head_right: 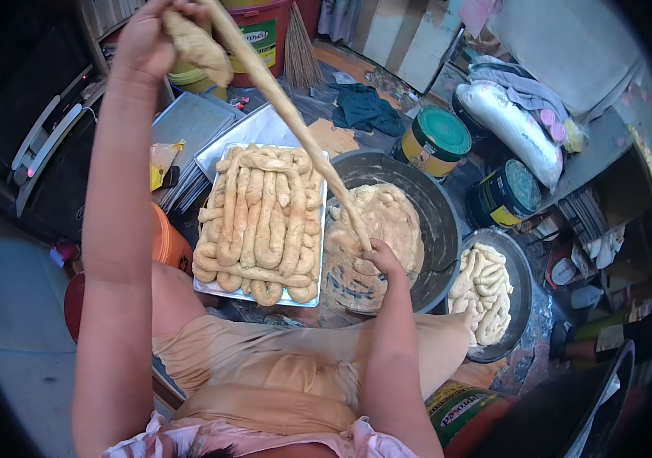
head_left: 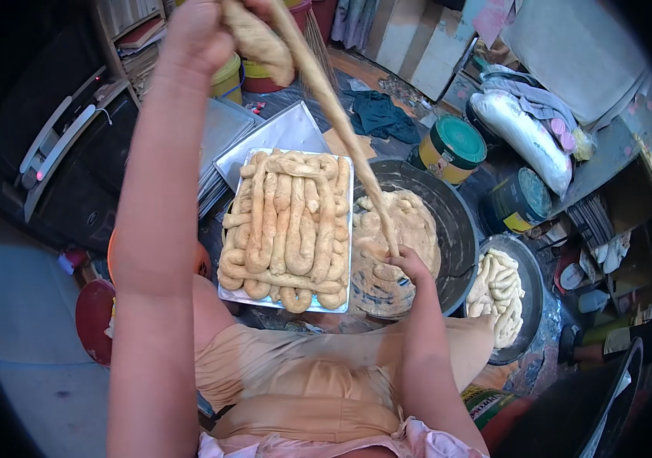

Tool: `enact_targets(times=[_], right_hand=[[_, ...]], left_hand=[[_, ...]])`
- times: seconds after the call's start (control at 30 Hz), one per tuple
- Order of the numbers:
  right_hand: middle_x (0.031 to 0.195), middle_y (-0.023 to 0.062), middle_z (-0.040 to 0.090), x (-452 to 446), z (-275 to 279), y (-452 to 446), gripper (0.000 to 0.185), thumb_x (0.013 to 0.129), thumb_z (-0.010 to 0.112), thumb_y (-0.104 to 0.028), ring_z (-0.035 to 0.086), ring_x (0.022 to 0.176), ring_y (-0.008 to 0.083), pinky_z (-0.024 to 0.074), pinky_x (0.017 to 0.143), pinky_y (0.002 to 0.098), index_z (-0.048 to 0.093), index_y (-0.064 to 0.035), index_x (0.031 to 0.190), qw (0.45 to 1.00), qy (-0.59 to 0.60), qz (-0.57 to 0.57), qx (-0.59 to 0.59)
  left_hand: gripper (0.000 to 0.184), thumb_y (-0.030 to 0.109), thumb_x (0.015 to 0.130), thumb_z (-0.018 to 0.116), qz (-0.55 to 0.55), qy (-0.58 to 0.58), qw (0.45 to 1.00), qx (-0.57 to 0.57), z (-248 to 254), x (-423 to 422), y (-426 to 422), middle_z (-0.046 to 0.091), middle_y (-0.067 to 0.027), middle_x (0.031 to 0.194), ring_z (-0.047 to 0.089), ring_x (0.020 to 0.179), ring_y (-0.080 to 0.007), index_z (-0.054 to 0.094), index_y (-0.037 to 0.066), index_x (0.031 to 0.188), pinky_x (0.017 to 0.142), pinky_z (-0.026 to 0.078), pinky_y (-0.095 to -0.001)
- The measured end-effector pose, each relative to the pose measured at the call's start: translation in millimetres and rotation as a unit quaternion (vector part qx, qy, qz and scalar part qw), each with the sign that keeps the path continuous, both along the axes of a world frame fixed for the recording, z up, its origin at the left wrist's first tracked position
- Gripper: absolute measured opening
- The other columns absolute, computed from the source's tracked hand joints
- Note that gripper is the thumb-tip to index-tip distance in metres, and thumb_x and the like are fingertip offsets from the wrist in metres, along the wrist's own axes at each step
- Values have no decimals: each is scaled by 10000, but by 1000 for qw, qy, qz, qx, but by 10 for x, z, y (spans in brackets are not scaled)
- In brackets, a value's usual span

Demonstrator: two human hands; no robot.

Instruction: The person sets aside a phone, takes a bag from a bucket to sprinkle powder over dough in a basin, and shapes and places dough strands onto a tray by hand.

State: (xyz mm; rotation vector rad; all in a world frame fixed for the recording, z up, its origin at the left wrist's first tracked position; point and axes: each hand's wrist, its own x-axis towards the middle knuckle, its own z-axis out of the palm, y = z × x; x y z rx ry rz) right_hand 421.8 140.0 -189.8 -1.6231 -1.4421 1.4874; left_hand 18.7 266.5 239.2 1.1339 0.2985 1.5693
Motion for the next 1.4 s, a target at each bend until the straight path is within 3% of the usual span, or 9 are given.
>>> enact_targets(times=[0.07,0.43,0.63,0.77,0.93,1.07,1.13,1.33,1.4], right_hand=[[914,42,613,61,-85,100,259,782,712,-163,562,914,165,415,879,319,631,-38,993,997,-61,-27,32],[960,92,659,-1269,890,1218,275,804,654,-128,607,932,214,468,837,333,645,-46,1066,961,12,-31,274],[1201,93,572,-2343,1158,1477,335,786,704,-203,504,1154,251,380,983,377,664,-176,1117,898,-236,88,361],[1315,60,500,-2731,603,1410,442,778,719,-223,407,1263,230,273,1061,403,611,-225,1206,841,-346,54,412],[1419,157,390,-2571,808,1325,771,789,707,-218,363,1315,298,276,1103,408,316,-124,1447,936,-95,57,333],[1335,111,490,-2191,971,1091,544,895,628,-223,501,1187,227,431,968,353,419,-57,1369,946,321,-8,54],[1132,69,624,-1919,789,1157,347,956,557,-198,585,1031,167,466,908,339,524,-32,1259,951,296,-45,76],[934,23,621,-1469,570,1090,269,892,649,-166,579,839,112,466,656,248,578,-78,1136,873,458,-166,27],[926,20,614,-1512,478,1051,309,861,682,-150,571,837,108,472,665,249,578,-85,1144,925,349,-142,43]], left_hand=[[170,145,921,595,37,4,999,-19,-175,-1002,563,550,-56,737,569,729,-172,575,-8,850,765,530,-332],[122,106,923,602,302,-6,950,-76,-937,-1865,93,529,-47,768,566,741,-165,534,22,980,741,529,-317],[174,87,903,632,380,51,923,13,-1007,-1672,86,590,-58,859,592,762,-128,543,22,1037,728,526,-264],[248,120,841,680,368,347,860,-70,-1234,-857,5,614,-18,850,567,730,-77,595,47,1063,643,459,-225],[319,175,852,660,97,493,864,-45,-2075,-124,53,627,-82,956,595,847,-129,574,-3,1102,702,495,-283],[529,343,859,652,-77,612,787,17,-2300,164,-91,606,-201,1161,582,1085,-269,554,-14,1237,896,469,-356],[579,418,841,661,-115,661,742,10,-2285,110,-14,590,-215,1201,558,1137,-334,572,0,1232,994,413,-381],[850,307,712,794,163,748,623,-158,-3229,-816,-3,535,-212,1297,506,1216,-329,387,37,1408,1042,378,-386],[916,247,678,818,61,642,731,-224,-3644,-1078,75,493,-225,1342,496,1232,-322,343,43,1434,1037,383,-386]])
